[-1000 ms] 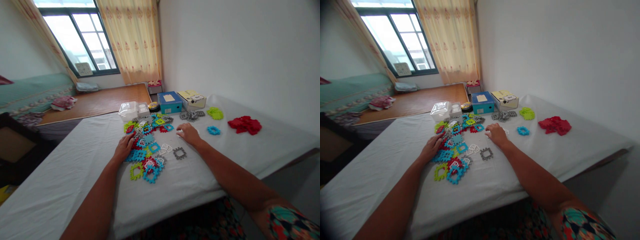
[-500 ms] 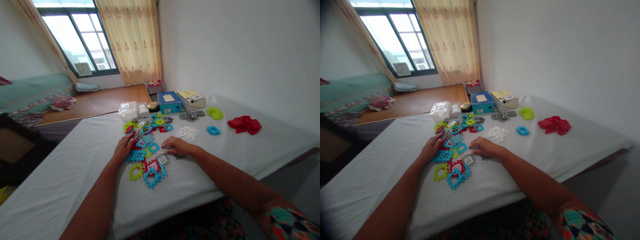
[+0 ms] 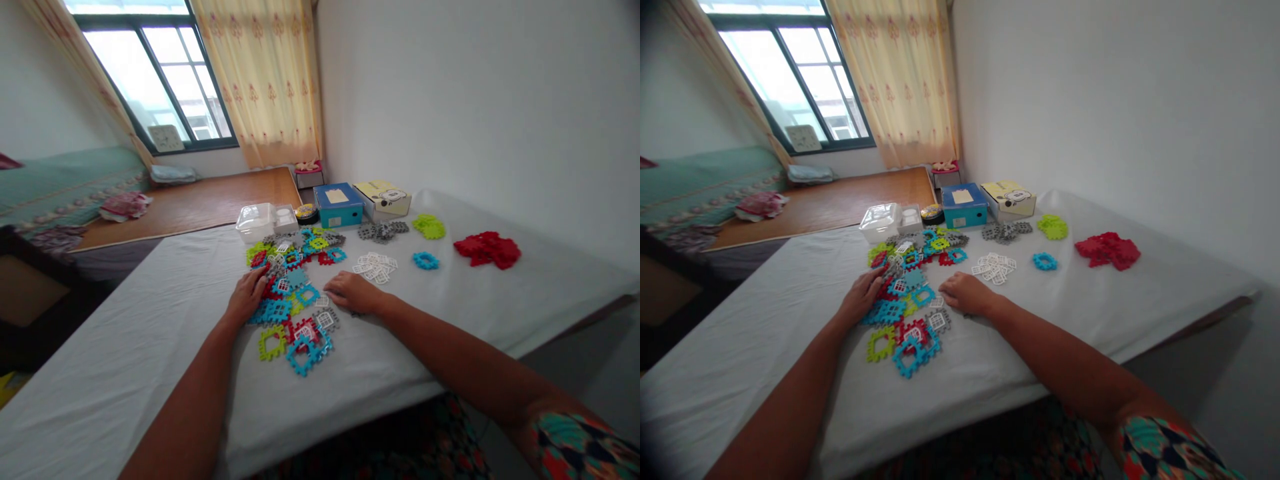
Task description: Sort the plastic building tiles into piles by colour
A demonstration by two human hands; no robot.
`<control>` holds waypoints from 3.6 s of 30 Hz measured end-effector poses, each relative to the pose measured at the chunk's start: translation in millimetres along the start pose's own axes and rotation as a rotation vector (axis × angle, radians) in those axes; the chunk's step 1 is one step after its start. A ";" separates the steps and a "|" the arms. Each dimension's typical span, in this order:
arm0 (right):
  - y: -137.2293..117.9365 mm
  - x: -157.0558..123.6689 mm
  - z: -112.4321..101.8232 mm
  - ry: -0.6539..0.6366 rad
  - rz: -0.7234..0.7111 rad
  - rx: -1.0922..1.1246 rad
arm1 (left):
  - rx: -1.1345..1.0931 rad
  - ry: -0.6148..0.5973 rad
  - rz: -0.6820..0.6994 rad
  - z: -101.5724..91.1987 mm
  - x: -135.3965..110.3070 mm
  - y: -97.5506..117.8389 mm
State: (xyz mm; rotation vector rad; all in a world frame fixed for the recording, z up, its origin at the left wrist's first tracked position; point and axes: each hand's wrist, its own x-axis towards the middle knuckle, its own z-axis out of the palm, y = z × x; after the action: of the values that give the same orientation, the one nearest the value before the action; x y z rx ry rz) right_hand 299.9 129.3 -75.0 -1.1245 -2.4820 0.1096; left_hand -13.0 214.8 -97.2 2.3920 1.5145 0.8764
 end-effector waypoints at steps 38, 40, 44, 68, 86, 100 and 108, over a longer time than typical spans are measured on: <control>20.5 -8.1 -3.6 -0.130 -0.019 0.291 | 0.003 -0.001 0.010 0.5 -0.1 -2.5; 23.5 -9.4 -4.6 -0.117 -0.013 0.298 | 0.007 -0.007 0.002 0.2 -0.1 -2.2; 25.0 -10.4 -7.3 -0.109 -0.018 0.255 | 0.003 -0.020 -0.008 -1.6 -0.3 0.7; 22.3 -14.0 -16.8 -0.183 0.109 0.326 | -0.015 -0.013 -0.010 -2.1 -1.0 2.4; 7.5 -8.0 -4.0 -0.097 0.217 0.247 | -0.002 0.009 -0.002 -0.1 -0.7 -0.5; 64.9 -24.6 -34.6 0.132 0.578 -0.077 | -0.011 -0.005 0.001 -2.9 0.0 3.3; 9.8 -11.2 -20.0 -0.103 0.013 0.439 | -0.012 -0.008 -0.008 -2.7 -0.4 4.0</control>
State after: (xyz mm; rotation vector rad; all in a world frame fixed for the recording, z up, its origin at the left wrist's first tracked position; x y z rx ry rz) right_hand 321.3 125.7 -62.8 -0.9634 -2.3705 0.6940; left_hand -11.6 212.2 -93.4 2.3767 1.5111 0.8711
